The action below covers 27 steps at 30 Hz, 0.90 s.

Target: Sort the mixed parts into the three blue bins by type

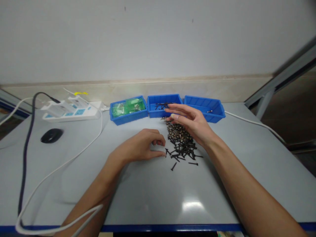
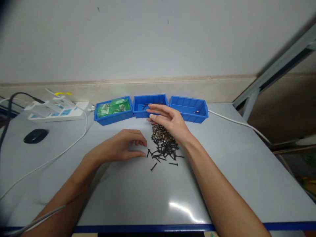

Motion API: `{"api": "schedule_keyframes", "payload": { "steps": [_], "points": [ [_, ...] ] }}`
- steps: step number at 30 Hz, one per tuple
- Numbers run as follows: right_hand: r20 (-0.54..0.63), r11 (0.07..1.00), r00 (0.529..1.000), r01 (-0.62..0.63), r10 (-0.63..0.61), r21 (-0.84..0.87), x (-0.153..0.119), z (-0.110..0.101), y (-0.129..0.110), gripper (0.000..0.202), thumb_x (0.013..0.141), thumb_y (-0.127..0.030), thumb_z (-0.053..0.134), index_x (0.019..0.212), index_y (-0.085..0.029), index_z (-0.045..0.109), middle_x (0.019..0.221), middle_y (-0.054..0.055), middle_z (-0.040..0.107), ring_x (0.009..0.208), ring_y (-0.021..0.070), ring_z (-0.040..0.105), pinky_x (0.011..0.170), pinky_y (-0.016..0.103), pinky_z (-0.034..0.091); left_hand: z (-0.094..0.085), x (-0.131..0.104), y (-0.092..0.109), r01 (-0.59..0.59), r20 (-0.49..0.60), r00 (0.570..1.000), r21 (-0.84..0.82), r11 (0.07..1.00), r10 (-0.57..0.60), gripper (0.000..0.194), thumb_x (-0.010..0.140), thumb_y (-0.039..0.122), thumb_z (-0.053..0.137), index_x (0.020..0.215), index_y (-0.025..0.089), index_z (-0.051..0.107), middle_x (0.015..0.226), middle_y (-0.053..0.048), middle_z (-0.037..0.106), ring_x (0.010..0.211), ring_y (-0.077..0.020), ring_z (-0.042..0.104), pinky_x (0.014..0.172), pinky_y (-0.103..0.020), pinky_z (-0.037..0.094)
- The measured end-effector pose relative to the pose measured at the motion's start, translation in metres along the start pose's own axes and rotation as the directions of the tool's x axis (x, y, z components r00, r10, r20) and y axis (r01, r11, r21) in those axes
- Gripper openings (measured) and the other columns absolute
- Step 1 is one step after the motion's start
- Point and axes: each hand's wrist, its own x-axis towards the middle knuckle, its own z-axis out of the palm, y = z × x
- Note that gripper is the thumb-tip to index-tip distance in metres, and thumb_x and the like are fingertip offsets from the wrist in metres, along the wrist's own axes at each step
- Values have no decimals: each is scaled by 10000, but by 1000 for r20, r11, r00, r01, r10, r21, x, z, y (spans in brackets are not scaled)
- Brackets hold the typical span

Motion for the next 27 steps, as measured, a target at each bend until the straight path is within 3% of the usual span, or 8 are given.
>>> {"api": "schedule_keyframes", "payload": {
  "steps": [7, 16, 23, 27],
  "points": [
    [7, 1000, 1000, 7, -7, -4, 1, -2, -1, 343, 830, -355, 786, 1156, -271, 723, 1199, 60, 756, 1030, 220, 721, 975, 438, 564, 2, 2, -7, -16, 63, 998, -41, 999, 18, 112, 868, 119, 646, 905, 175, 736, 908, -44, 720, 815, -157, 655, 778, -267, 494],
    [-9, 996, 999, -37, 37, -77, 1, -5, 1, 326, 811, -406, 799, 1095, -253, 749, 1080, 65, 785, 895, 206, 737, 916, 421, 577, 9, 4, -13, -17, -41, 999, 58, 998, 19, 124, 917, 134, 569, 887, 169, 685, 861, -36, 674, 786, -160, 614, 762, -275, 473],
    [6, 945, 998, -50, 55, -323, 1, -15, -7, 291, 821, -408, 780, 1047, -225, 758, 893, 48, 769, 768, 190, 689, 729, 350, 550, 10, 5, -13, 28, -100, 995, 103, 994, -18, 143, 931, 123, 547, 890, 165, 677, 890, -52, 671, 842, -178, 622, 800, -292, 470],
    [18, 795, 1000, -7, 23, -607, -15, -26, -15, 293, 901, -449, 688, 1088, -231, 743, 898, 58, 743, 656, 179, 616, 601, 346, 485, 10, 3, -7, 11, -86, 996, 73, 997, -4, 115, 946, 188, 579, 943, 170, 692, 945, -63, 681, 887, -189, 634, 829, -306, 475]
  ]
}}
